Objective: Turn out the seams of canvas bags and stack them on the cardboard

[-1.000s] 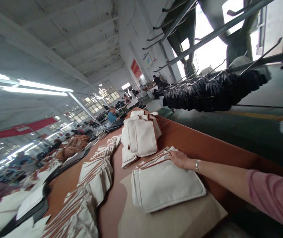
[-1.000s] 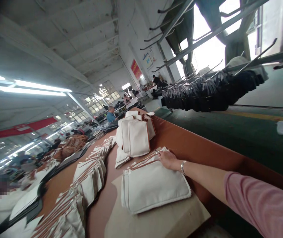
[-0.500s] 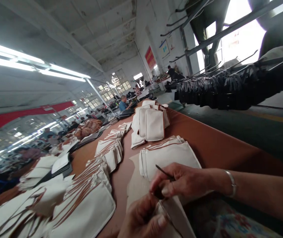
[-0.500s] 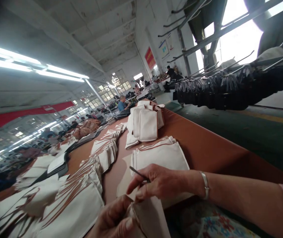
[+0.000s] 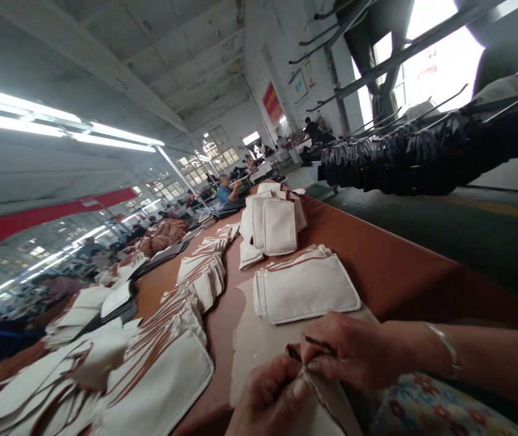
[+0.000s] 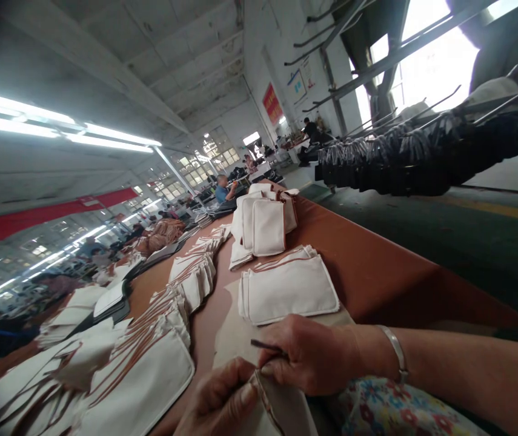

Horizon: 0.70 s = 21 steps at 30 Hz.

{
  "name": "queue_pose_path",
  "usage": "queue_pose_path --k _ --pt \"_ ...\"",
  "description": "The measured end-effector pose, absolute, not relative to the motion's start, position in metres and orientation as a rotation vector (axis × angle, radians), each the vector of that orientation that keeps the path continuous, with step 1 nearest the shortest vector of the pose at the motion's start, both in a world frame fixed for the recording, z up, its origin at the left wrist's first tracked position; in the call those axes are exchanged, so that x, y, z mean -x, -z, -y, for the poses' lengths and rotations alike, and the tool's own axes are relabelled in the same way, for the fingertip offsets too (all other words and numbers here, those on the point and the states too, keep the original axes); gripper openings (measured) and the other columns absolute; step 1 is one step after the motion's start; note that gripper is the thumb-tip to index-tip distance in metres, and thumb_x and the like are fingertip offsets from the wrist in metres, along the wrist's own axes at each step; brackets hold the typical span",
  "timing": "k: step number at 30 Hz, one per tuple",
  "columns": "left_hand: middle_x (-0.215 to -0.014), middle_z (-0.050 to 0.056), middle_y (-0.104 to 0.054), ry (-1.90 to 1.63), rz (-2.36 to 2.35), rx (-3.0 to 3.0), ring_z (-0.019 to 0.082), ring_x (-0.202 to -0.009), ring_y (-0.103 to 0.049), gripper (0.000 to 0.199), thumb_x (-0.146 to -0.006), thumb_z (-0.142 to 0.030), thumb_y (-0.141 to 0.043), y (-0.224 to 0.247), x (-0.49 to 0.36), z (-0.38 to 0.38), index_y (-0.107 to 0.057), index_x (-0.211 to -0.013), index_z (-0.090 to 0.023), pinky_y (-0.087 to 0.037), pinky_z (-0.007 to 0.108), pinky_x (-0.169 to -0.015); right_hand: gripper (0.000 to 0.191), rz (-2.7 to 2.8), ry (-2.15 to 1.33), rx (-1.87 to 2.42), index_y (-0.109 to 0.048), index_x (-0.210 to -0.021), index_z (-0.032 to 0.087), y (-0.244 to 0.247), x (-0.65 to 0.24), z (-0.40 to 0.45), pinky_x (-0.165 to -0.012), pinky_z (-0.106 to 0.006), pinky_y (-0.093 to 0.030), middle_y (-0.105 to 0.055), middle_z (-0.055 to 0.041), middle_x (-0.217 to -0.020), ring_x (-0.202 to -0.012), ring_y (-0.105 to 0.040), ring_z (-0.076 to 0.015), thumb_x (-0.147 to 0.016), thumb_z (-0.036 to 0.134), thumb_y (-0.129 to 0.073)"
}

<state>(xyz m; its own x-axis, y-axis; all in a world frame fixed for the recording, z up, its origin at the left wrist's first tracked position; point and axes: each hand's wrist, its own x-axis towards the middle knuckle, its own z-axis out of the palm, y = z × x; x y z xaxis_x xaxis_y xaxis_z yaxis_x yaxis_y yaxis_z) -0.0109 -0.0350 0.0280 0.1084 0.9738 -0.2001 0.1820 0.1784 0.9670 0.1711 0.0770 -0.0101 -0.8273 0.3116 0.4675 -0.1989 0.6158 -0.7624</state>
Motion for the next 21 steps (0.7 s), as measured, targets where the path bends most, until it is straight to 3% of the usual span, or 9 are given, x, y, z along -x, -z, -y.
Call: queue_pose_path --k 2,3,6,8,12,16,18,21 --pt "-0.068 0.000 -0.056 -0.912 -1.236 -1.226 0.009 -0.060 -0.041 0.041 -0.077 -0.054 -0.075 -0.0249 0.0083 0.0314 -0.068 -0.077 -0.014 -0.029 0.020 -0.055 0.011 2.286 -1.034 0.143 -0.060 -0.085 0.013 0.0081 -0.1724 -0.0762 -0.070 -0.027 -0.045 -0.060 -0.0056 -0.081 -0.073 -0.053 -0.0143 -0.086 0.022 -0.053" --pt "-0.070 0.000 -0.056 -0.924 -1.208 -1.201 0.010 -0.062 -0.043 0.040 -0.076 -0.053 -0.077 -0.0232 0.0075 0.0297 -0.066 -0.077 -0.014 -0.030 0.020 -0.055 0.013 2.255 -1.145 0.210 -0.059 -0.084 0.014 0.0071 -0.1727 -0.0764 -0.064 -0.025 -0.045 -0.058 -0.0038 -0.076 -0.068 -0.052 -0.0132 -0.086 0.025 -0.053" --pt "-0.071 0.001 -0.058 -0.959 -1.170 -1.109 0.010 -0.061 -0.046 0.039 -0.072 -0.050 -0.081 -0.0197 0.0056 0.0263 -0.062 -0.074 -0.016 -0.033 0.021 -0.057 0.020 1.975 -1.824 0.413 -0.056 -0.088 0.016 0.0045 -0.1728 -0.0789 -0.037 -0.018 -0.033 -0.047 0.0048 -0.057 -0.041 -0.040 -0.0081 -0.085 0.035 -0.054" --pt "-0.069 0.001 -0.059 -0.946 -1.158 -1.064 0.010 -0.058 -0.046 0.040 -0.070 -0.051 -0.082 -0.0198 0.0043 0.0256 -0.063 -0.073 -0.016 -0.033 0.022 -0.055 0.022 1.857 -2.062 0.439 -0.057 -0.090 0.016 0.0035 -0.1729 -0.0809 -0.029 -0.016 -0.028 -0.045 0.0072 -0.052 -0.033 -0.035 -0.0068 -0.084 0.037 -0.056" --pt "-0.062 -0.001 -0.057 -0.941 -1.245 -0.998 0.008 -0.050 -0.041 0.040 -0.066 -0.051 -0.084 -0.0223 0.0020 0.0261 -0.066 -0.069 -0.016 -0.031 0.021 -0.051 0.016 1.843 -2.080 0.461 -0.057 -0.087 0.017 0.0056 -0.1739 -0.0823 -0.027 -0.014 -0.029 -0.047 0.0077 -0.050 -0.032 -0.036 -0.0061 -0.084 0.032 -0.058" --pt "-0.055 -0.004 -0.053 -0.950 -1.354 -0.990 0.008 -0.048 -0.037 0.035 -0.069 -0.048 -0.081 -0.0213 0.0006 0.0270 -0.068 -0.069 -0.016 -0.031 0.021 -0.051 0.023 1.809 -2.094 0.442 -0.054 -0.083 0.017 0.0086 -0.1740 -0.0811 -0.029 -0.014 -0.026 -0.045 0.0081 -0.050 -0.033 -0.035 -0.0055 -0.087 0.039 -0.057" --pt "-0.057 -0.003 -0.054 -0.951 -1.415 -1.039 0.008 -0.051 -0.038 0.029 -0.071 -0.042 -0.078 -0.0198 0.0007 0.0270 -0.067 -0.068 -0.016 -0.030 0.021 -0.050 0.027 1.872 -1.994 0.404 -0.055 -0.082 0.015 0.0072 -0.1726 -0.0802 -0.035 -0.013 -0.028 -0.048 0.0075 -0.055 -0.042 -0.038 -0.0042 -0.079 0.039 -0.069" --pt "-0.058 -0.004 -0.051 -0.949 -1.493 -1.112 0.009 -0.053 -0.037 0.019 -0.071 -0.033 -0.072 -0.0169 0.0014 0.0260 -0.065 -0.065 -0.016 -0.027 0.021 -0.050 0.026 1.986 -1.844 0.425 -0.060 -0.078 0.012 0.0017 -0.1692 -0.0790 -0.045 -0.013 -0.032 -0.055 0.0050 -0.063 -0.055 -0.043 -0.0048 -0.066 0.024 -0.078"
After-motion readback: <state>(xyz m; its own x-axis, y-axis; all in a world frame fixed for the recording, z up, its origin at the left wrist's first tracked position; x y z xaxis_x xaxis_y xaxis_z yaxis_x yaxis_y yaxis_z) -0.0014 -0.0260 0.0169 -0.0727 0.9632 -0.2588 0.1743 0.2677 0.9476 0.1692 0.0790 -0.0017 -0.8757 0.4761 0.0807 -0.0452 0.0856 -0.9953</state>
